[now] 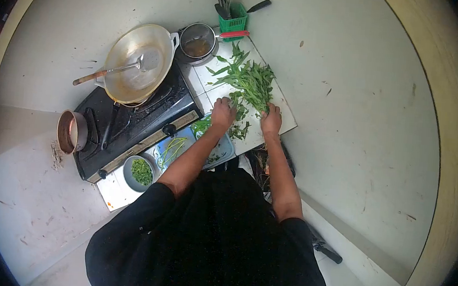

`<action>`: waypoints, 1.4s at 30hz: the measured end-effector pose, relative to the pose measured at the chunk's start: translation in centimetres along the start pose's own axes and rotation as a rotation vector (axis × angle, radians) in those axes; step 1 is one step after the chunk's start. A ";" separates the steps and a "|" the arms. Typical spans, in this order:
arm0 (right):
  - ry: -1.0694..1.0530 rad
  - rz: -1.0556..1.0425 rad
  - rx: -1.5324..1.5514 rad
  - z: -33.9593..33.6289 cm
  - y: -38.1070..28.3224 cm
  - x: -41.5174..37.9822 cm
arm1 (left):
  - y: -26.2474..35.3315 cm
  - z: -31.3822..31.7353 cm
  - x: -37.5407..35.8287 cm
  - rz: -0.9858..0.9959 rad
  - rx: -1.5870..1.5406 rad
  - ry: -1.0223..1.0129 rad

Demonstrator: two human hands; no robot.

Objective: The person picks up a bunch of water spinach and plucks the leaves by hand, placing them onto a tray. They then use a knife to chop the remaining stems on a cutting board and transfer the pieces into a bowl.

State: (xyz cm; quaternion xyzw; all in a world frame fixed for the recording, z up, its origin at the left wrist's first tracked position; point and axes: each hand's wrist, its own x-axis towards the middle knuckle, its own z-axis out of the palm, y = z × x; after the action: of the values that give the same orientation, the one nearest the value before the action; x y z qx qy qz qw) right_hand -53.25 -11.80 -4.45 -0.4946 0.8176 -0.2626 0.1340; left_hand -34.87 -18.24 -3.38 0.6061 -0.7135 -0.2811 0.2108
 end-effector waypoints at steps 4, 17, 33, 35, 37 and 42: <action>-0.013 0.023 0.015 0.0 -0.2 -0.4 | 0.0 2.0 -0.4 -0.010 -0.032 0.013; 0.180 -0.012 -0.045 -1.0 -3.6 -2.7 | -3.7 1.9 0.4 -0.295 -0.803 -0.453; -0.377 0.236 0.927 4.0 -4.7 -3.4 | -4.1 -2.0 -2.3 -0.319 -0.995 -0.539; -0.412 0.275 0.917 3.7 -4.8 -3.6 | -4.4 -2.2 -2.3 -0.316 -0.970 -0.531; -0.435 0.233 0.905 3.6 -4.9 -3.9 | -3.8 -3.4 -2.5 -0.313 -0.942 -0.524; -0.512 0.246 0.992 2.4 -6.8 -5.2 | -3.6 -5.2 -4.0 -0.271 -0.948 -0.389</action>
State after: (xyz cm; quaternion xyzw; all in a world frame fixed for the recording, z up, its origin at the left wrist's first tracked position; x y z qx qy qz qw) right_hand -44.60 -10.46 -2.85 -0.3217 0.5895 -0.4692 0.5734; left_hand -28.09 -15.41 -1.64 0.4675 -0.4495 -0.7049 0.2872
